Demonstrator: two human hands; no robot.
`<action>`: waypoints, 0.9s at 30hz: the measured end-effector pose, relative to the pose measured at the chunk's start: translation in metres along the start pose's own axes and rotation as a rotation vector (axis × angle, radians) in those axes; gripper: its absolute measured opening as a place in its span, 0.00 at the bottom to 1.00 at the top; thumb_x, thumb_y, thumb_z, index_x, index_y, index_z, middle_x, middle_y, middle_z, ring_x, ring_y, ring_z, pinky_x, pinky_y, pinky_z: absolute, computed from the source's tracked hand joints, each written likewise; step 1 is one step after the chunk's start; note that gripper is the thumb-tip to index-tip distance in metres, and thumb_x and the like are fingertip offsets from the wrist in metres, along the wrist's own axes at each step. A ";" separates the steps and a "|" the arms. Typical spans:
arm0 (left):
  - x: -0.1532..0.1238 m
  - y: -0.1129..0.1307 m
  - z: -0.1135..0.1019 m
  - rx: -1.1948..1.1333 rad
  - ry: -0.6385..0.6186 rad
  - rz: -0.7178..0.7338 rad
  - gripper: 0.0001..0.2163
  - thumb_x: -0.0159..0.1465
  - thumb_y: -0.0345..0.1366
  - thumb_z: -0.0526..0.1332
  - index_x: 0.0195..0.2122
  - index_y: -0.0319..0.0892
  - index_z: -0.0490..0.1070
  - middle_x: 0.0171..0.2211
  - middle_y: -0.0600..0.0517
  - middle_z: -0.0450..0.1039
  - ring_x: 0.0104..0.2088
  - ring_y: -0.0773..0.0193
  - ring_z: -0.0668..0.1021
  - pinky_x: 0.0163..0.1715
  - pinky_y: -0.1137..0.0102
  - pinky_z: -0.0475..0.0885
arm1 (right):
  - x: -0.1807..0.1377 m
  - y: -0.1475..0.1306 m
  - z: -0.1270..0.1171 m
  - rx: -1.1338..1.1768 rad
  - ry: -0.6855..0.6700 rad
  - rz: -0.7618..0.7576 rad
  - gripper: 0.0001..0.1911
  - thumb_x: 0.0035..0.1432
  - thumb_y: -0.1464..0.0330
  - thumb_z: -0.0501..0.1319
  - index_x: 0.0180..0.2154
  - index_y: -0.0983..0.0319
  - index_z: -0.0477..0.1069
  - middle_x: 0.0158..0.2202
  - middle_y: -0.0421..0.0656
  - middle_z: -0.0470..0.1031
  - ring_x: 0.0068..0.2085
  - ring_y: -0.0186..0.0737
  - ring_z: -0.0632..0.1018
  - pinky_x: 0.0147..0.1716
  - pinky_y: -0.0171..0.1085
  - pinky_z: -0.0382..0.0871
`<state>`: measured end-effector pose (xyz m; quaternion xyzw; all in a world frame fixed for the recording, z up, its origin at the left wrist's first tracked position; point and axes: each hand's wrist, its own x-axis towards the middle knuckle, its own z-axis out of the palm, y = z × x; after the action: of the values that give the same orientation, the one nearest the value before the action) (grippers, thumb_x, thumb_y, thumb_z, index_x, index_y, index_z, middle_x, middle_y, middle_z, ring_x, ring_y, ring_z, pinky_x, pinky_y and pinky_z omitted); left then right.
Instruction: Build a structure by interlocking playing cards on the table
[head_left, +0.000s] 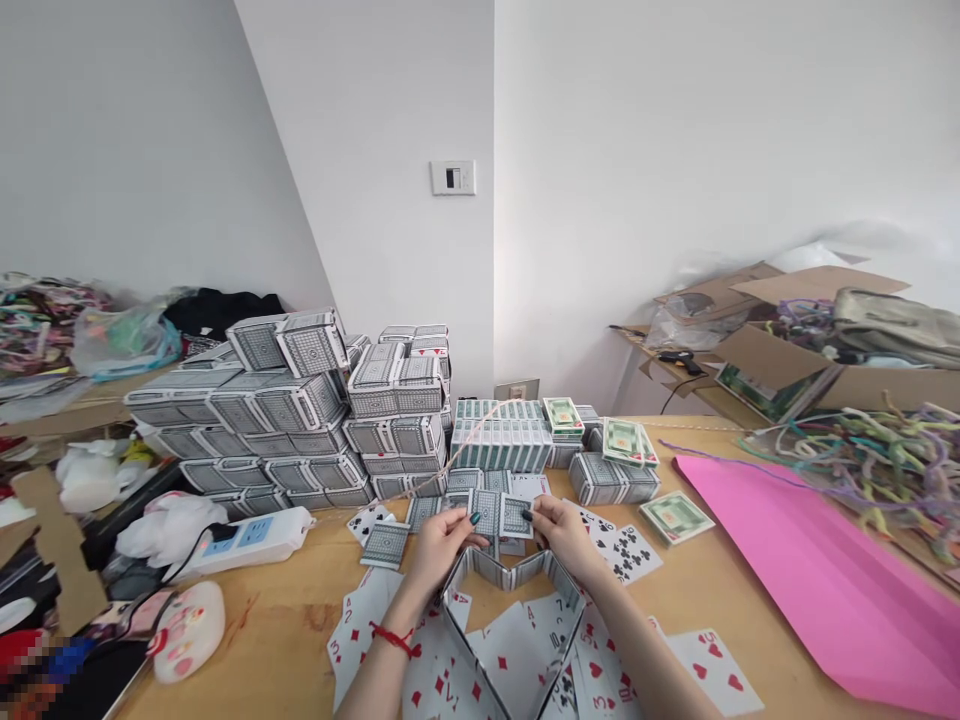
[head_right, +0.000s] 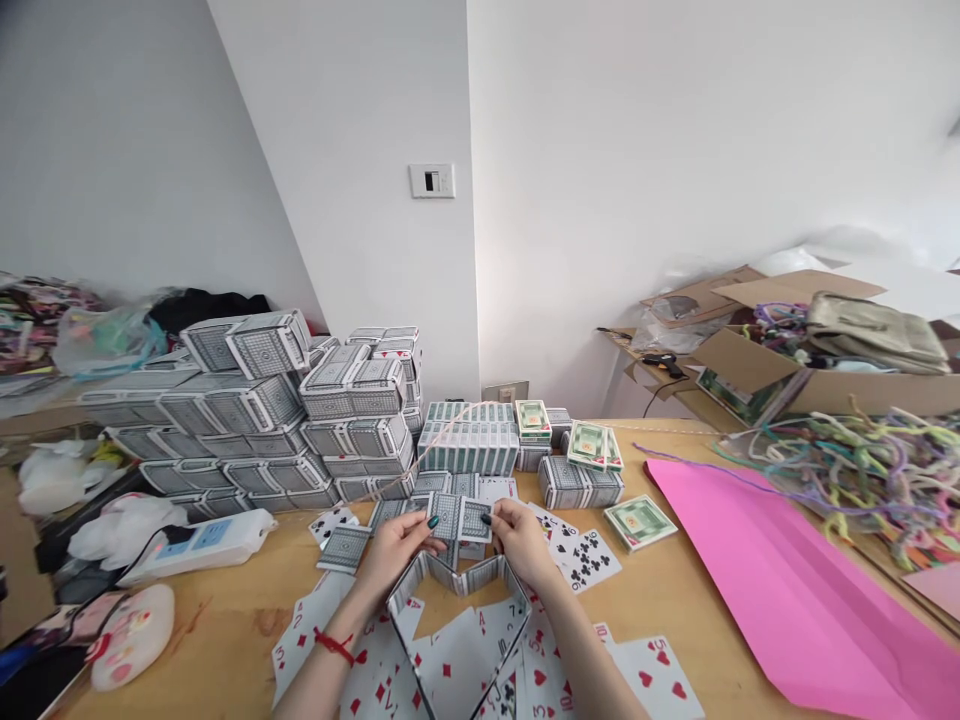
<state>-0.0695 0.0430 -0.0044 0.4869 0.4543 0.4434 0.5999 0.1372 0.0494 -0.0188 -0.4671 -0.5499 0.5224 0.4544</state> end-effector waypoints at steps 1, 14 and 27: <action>0.000 -0.001 0.000 -0.015 0.005 -0.005 0.09 0.53 0.41 0.61 0.28 0.40 0.70 0.21 0.53 0.74 0.26 0.58 0.79 0.28 0.68 0.71 | 0.000 0.000 0.000 -0.003 0.006 -0.005 0.17 0.50 0.54 0.57 0.23 0.60 0.59 0.12 0.32 0.57 0.16 0.30 0.59 0.18 0.31 0.50; -0.004 0.002 -0.003 -0.260 -0.013 -0.041 0.15 0.53 0.41 0.61 0.39 0.38 0.73 0.34 0.47 0.78 0.36 0.56 0.78 0.36 0.63 0.73 | -0.003 -0.006 -0.001 -0.003 0.004 -0.007 0.22 0.48 0.50 0.57 0.29 0.63 0.68 0.16 0.34 0.58 0.18 0.30 0.58 0.19 0.31 0.51; -0.008 0.016 0.003 0.073 -0.112 0.037 0.11 0.56 0.37 0.59 0.37 0.40 0.76 0.36 0.48 0.77 0.33 0.59 0.77 0.37 0.66 0.72 | -0.008 -0.016 0.002 -0.062 -0.027 -0.011 0.21 0.49 0.50 0.56 0.22 0.62 0.65 0.15 0.34 0.55 0.18 0.31 0.58 0.19 0.32 0.51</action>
<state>-0.0697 0.0367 0.0124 0.5411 0.4268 0.4095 0.5978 0.1358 0.0409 -0.0031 -0.4708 -0.5745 0.5088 0.4352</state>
